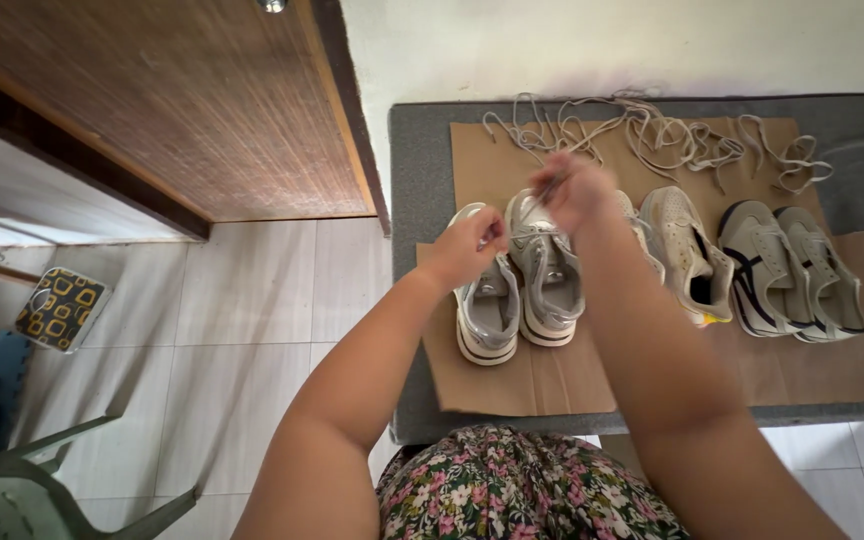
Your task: The person removes laces from several pairs of sneakers and then re-laces them one by one. The shoes are arranged on a cardboard sheet on a countertop, and the person threads each lace through the eyelets and ties them.
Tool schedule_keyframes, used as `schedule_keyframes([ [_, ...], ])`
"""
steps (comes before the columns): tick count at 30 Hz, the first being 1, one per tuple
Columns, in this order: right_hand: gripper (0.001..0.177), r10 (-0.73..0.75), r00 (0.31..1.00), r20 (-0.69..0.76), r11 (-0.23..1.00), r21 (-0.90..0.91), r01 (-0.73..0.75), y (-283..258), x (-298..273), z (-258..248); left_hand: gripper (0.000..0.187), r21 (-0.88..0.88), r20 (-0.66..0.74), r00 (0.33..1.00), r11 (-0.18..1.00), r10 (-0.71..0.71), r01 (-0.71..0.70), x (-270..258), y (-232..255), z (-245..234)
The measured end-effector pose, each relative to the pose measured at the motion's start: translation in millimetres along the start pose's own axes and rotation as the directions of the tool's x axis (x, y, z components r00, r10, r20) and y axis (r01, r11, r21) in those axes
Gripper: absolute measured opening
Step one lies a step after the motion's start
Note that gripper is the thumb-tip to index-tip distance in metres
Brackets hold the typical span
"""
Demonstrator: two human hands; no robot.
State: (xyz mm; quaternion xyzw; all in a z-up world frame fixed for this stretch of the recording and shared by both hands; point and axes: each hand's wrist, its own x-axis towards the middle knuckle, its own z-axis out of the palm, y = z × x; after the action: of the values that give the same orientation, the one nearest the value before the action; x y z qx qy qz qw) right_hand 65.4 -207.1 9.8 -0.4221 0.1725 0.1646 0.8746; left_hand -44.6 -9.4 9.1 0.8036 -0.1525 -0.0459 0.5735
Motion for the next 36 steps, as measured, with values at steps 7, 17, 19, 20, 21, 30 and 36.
schedule_keyframes([
  [7, 0.013, -0.388, 0.918, 0.080, 0.839, -0.382, 0.388, -19, -10, 34, 0.018, 0.320, -0.130, 0.977, 0.925, -0.169, 0.202, -15, -27, -11],
  [17, 0.015, -0.290, 0.854, 0.431, 0.550, -0.655, 0.518, 68, -28, 37, 0.030, -0.733, -0.198, 0.924, 0.675, -0.327, 0.082, 56, -34, 2],
  [19, 0.009, -0.339, 0.835, 0.433, 0.460, -0.698, 0.549, 51, -27, 41, 0.030, -0.743, -0.215, 0.916, 0.665, -0.340, 0.072, 64, -24, -12],
  [20, 0.008, -0.363, 0.824, 0.434, 0.413, -0.718, 0.560, 41, -27, 45, 0.030, -0.748, -0.223, 0.911, 0.660, -0.346, 0.068, 67, -18, -20],
  [21, 0.008, -0.432, 0.768, 0.474, 0.330, -0.709, 0.623, 27, -29, 48, 0.028, -0.702, -0.242, 0.935, 0.712, -0.258, 0.015, 69, -13, -29],
  [30, 0.012, -0.372, 0.725, 0.580, -0.419, -0.802, 0.426, -30, -55, 66, 0.029, -0.221, -0.237, 0.969, 0.975, -0.073, 0.019, 37, 2, -47],
  [36, 0.006, -0.037, 0.806, 0.591, -0.586, -0.666, 0.462, 41, -58, 66, 0.035, 0.109, -0.240, 0.961, 0.980, -0.135, 0.165, 6, -6, -23],
])
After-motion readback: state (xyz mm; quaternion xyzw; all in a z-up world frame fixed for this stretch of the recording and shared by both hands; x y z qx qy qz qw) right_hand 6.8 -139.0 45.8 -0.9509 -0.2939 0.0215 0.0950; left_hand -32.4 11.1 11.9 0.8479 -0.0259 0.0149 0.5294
